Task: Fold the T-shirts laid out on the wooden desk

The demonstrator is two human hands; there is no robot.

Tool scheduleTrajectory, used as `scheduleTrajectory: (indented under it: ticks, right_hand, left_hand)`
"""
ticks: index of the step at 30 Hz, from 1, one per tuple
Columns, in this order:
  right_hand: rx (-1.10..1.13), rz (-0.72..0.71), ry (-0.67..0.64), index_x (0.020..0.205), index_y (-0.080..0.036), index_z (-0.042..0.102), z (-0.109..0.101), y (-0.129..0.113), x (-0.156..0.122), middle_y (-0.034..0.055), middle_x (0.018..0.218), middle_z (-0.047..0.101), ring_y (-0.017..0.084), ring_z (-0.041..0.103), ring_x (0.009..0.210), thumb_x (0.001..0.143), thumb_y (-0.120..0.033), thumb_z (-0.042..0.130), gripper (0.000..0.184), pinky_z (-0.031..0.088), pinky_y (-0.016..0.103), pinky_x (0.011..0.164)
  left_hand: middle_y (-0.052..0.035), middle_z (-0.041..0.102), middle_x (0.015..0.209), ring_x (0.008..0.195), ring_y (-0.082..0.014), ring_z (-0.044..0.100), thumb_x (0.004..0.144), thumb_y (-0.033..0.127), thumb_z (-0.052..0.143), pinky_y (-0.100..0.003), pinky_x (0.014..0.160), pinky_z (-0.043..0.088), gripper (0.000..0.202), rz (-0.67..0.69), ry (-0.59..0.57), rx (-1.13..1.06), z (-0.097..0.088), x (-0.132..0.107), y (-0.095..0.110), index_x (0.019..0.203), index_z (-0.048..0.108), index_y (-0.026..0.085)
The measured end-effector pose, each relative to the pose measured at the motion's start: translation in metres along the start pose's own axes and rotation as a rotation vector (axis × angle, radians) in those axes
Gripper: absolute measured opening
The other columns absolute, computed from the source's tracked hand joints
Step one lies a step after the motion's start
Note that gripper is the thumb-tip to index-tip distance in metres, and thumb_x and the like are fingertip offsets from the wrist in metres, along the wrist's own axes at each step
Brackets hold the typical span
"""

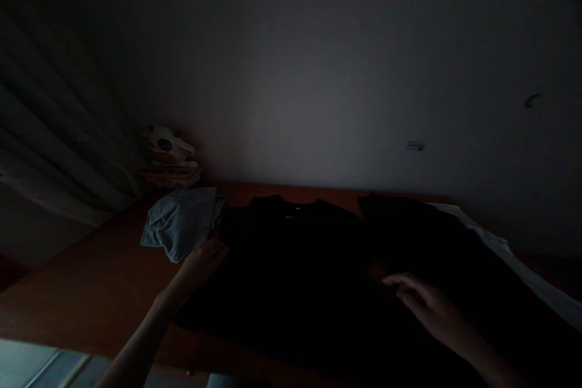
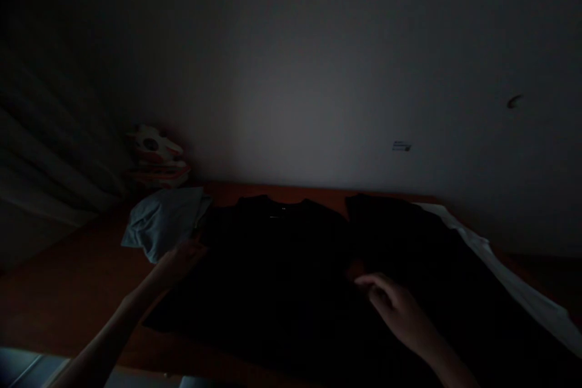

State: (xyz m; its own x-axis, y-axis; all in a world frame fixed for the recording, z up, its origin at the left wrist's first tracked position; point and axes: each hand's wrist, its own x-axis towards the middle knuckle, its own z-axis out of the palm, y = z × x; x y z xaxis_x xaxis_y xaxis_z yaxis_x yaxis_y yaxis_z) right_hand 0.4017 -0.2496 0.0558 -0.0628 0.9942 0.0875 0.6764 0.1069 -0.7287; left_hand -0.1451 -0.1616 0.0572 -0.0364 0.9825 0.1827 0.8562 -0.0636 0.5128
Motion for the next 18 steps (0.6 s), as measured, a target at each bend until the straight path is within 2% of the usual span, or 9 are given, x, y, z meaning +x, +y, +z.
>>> scheduleTrajectory:
  ticks: [1,4,7,8,10,12,15,18]
  right_hand:
    - [0.021,0.043,0.067,0.103,-0.027,0.076,0.008,-0.006,0.012,0.0098,0.111,0.078,0.028,0.073,0.104,0.085,-0.051,0.049,0.040,0.056,0.041,0.093]
    - [0.007,0.142,0.135,0.091,-0.025,0.072,0.039,-0.020,0.046,0.0097,0.095,0.080,0.028,0.076,0.089,0.086,-0.064,0.047,0.046,0.057,0.039,0.083]
    - [-0.111,0.214,0.086,0.073,-0.027,0.067,0.067,-0.029,0.072,0.0068,0.075,0.077,0.027,0.076,0.073,0.092,-0.070,0.039,0.056,0.056,0.037,0.071]
    - [-0.151,0.219,0.070,0.071,-0.026,0.067,0.075,-0.031,0.079,0.0072,0.073,0.077,0.027,0.075,0.072,0.091,-0.072,0.040,0.057,0.055,0.038,0.070]
    - [-0.193,0.206,0.068,0.079,-0.024,0.071,0.086,-0.033,0.090,0.0111,0.085,0.079,0.031,0.076,0.084,0.086,-0.070,0.053,0.050,0.055,0.040,0.076]
    - [-0.189,0.195,0.090,0.095,-0.021,0.075,0.092,-0.033,0.098,0.0161,0.104,0.078,0.033,0.074,0.102,0.081,-0.061,0.066,0.043,0.054,0.043,0.089]
    - [-0.132,0.215,0.086,0.107,-0.018,0.075,0.094,-0.028,0.108,0.0187,0.116,0.075,0.033,0.069,0.115,0.085,-0.053,0.063,0.043,0.049,0.044,0.100]
    - [-0.043,0.253,0.076,0.110,-0.016,0.075,0.087,-0.022,0.109,0.0181,0.119,0.075,0.032,0.066,0.121,0.087,-0.057,0.057,0.050,0.047,0.042,0.104]
  left_hand:
    - [-0.0082,0.074,0.084,0.078,-0.0259,0.072,0.083,0.059,0.050,-0.035,0.073,0.053,0.036,-0.019,-0.014,0.033,0.006,0.008,0.005,0.079,0.065,0.027]
    - [-0.0133,0.075,0.080,0.076,-0.0302,0.073,0.079,0.071,0.052,-0.037,0.070,0.053,0.049,-0.070,-0.063,0.127,0.020,0.026,0.022,0.070,0.065,0.024]
    - [-0.0180,0.076,0.080,0.078,-0.0351,0.073,0.071,0.085,0.054,-0.039,0.070,0.052,0.064,-0.103,-0.167,0.216,0.025,0.037,0.041,0.063,0.065,0.022]
    - [-0.0188,0.076,0.082,0.079,-0.0362,0.073,0.069,0.087,0.053,-0.040,0.070,0.052,0.067,-0.109,-0.212,0.242,0.024,0.039,0.046,0.063,0.067,0.021]
    - [-0.0186,0.077,0.086,0.082,-0.0367,0.073,0.069,0.088,0.053,-0.039,0.071,0.051,0.069,-0.086,-0.262,0.254,0.022,0.042,0.056,0.070,0.071,0.021]
    - [-0.0156,0.077,0.090,0.084,-0.0339,0.073,0.075,0.086,0.047,-0.037,0.072,0.049,0.070,-0.028,-0.271,0.201,0.019,0.043,0.063,0.078,0.073,0.021]
    - [-0.0099,0.077,0.092,0.086,-0.0278,0.072,0.087,0.080,0.034,-0.032,0.073,0.047,0.071,0.038,-0.310,0.098,0.017,0.040,0.070,0.085,0.075,0.021]
    - [-0.0082,0.076,0.090,0.083,-0.0250,0.070,0.086,0.075,0.042,-0.029,0.071,0.044,0.063,0.112,-0.395,0.123,0.019,0.035,0.070,0.080,0.074,0.021]
